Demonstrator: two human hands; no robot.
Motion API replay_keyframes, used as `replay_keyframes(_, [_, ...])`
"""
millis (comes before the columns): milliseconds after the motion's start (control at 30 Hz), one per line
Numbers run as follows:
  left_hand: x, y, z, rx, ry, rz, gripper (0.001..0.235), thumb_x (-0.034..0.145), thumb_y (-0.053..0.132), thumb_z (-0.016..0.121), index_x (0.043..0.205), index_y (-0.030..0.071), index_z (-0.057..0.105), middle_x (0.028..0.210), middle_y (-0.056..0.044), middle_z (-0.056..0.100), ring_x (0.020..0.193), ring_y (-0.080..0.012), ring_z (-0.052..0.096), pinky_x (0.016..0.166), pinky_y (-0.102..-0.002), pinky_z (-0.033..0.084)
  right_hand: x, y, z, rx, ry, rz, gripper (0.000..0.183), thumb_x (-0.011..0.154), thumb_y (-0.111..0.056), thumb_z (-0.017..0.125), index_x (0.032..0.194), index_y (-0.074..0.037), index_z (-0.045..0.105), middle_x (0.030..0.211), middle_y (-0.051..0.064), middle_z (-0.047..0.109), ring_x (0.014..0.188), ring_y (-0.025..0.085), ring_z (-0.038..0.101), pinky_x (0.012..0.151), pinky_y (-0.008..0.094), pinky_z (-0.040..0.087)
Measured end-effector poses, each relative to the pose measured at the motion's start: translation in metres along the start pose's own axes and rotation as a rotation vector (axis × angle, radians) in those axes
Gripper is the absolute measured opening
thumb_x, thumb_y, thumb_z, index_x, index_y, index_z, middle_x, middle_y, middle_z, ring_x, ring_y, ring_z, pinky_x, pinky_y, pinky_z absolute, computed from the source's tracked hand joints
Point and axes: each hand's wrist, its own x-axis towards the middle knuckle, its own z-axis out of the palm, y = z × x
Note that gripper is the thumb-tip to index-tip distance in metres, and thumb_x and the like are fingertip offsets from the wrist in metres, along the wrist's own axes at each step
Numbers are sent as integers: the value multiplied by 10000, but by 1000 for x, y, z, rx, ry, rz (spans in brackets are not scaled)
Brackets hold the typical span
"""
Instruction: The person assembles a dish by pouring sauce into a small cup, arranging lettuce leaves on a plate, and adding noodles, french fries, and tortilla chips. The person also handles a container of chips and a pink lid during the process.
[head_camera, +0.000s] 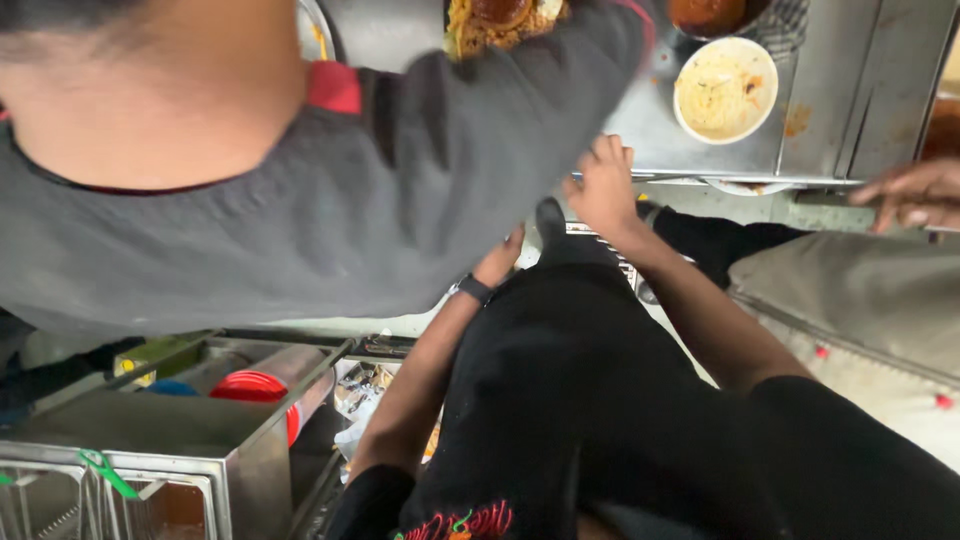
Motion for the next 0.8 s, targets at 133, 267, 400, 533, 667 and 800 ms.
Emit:
replay_keyframes(133, [-20,10,-26,-181,-83,17,189,906,195,706,1031,52,697,1045,-167,714,986,-356,674,885,-424,540,-10,-30,0,-12,42,-37,301,900,-137,757,1188,-110,672,1339,106,544,1261,336,484,1063,513,359])
replay_keyframes(267, [-37,12,-40,-294,-191,-190,151,902,158,705,1008,52,685,955,-147,678,795,-281,689,717,-380,564,6,-54,5,-166,143,-170,415,869,-149,762,1266,-79,664,1399,171,499,1342,370,436,1120,561,311])
replay_keyframes(400, [-57,-1,-40,-311,-101,-99,131,905,136,714,996,45,688,937,-129,702,809,-265,696,730,-364,556,32,-61,19,-244,188,-209,465,851,-156,744,1302,-74,669,1419,187,487,1359,367,410,1118,583,281])
replay_keyframes(533, [-78,-17,-38,-368,-78,-167,97,923,113,679,997,50,680,948,-116,701,828,-235,705,688,-341,582,44,-52,34,-292,96,-215,356,939,-155,725,1283,-90,659,1394,173,515,1404,361,398,1156,592,276])
replay_keyframes(667, [-99,-32,-35,-367,-37,-228,111,926,94,690,1017,32,678,941,-122,711,824,-225,702,702,-340,574,45,-42,39,-409,-43,-224,232,974,-180,720,1174,-84,650,1422,150,574,1388,367,444,1174,582,303])
replay_keyframes(800, [-117,-44,-26,-435,-13,-282,112,937,86,671,1026,21,688,926,-107,735,811,-188,705,729,-309,561,44,-39,36,215,98,-12,335,926,-211,729,1227,-81,660,1363,159,616,1310,378,510,1096,537,380])
